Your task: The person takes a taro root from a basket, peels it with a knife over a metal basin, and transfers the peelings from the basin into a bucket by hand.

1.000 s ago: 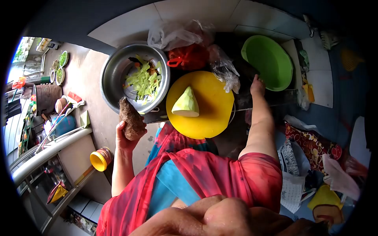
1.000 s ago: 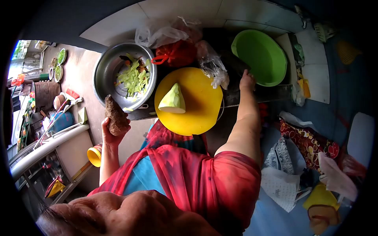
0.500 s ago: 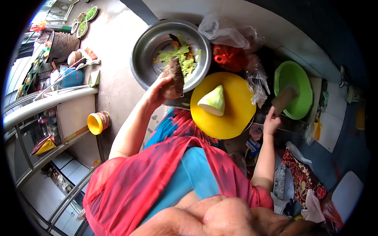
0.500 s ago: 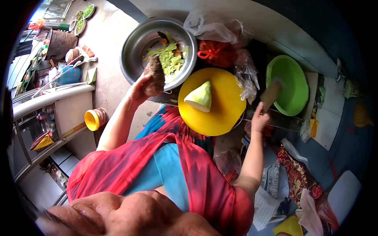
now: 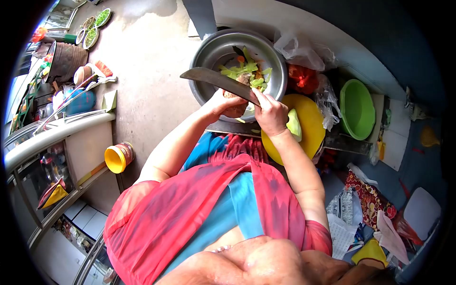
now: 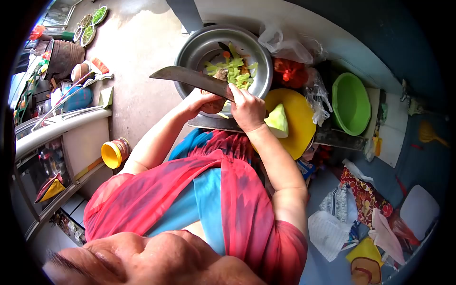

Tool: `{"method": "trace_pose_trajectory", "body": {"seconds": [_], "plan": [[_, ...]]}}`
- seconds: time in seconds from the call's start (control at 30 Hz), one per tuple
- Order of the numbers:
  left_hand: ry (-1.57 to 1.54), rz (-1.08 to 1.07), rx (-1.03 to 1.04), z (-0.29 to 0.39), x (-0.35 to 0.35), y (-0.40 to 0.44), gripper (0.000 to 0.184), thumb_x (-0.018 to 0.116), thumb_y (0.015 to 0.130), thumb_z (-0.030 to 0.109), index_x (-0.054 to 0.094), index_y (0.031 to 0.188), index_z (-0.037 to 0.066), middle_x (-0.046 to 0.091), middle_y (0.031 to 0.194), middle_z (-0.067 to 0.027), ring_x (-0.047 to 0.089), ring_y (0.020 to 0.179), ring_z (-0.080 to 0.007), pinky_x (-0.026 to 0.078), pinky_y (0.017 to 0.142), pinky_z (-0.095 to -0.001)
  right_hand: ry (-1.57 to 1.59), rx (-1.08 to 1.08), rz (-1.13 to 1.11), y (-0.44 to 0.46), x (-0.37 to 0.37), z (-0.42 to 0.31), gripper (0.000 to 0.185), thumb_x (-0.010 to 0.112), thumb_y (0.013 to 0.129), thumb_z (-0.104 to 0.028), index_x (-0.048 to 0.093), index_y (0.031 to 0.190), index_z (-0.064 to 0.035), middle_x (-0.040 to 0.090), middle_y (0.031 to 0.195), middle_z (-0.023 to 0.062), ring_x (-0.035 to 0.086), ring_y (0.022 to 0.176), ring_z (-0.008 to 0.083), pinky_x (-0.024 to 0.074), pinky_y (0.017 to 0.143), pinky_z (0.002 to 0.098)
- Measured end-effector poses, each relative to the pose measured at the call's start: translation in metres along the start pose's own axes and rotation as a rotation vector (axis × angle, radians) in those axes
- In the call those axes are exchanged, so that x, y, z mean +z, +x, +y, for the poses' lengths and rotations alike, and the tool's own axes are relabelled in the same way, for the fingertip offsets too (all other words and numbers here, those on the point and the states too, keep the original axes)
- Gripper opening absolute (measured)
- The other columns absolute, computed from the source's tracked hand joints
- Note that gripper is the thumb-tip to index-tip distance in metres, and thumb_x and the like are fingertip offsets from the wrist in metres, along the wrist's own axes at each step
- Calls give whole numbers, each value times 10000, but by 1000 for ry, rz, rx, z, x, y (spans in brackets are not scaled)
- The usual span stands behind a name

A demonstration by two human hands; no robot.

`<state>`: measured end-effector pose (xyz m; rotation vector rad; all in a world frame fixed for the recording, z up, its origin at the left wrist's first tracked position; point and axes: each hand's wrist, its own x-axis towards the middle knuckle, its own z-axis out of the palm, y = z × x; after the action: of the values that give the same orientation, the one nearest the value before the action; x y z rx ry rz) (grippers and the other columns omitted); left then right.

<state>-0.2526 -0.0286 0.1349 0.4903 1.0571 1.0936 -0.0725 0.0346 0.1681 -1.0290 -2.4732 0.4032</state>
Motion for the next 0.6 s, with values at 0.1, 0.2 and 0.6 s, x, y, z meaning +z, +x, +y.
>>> {"method": "trace_pose_trajectory", "body": {"seconds": [0.1,0.2,0.6], "plan": [[14,-45,-57,3,-19,-3,167,721,822,165,622,903,57,561,751,44,479,650,-41,374,550,-213,-26,-14,-21,11,12,-16,204,647,855,-159,691,1048,-110,675,770,87,666,656,275,524,563,372],[-71,-49,-98,2,-34,-5,161,745,799,142,652,907,68,616,773,22,548,680,-69,434,579,-238,-30,-31,-24,16,29,-19,205,645,856,-159,692,1051,-117,678,765,75,668,653,267,529,565,368],[99,8,-196,-1,-58,-13,687,811,740,239,415,1275,69,567,1091,-70,587,971,-169,492,819,-311,-132,488,-403,-2,79,28,157,587,878,-211,705,948,-135,692,776,137,682,725,337,551,654,447]]}}
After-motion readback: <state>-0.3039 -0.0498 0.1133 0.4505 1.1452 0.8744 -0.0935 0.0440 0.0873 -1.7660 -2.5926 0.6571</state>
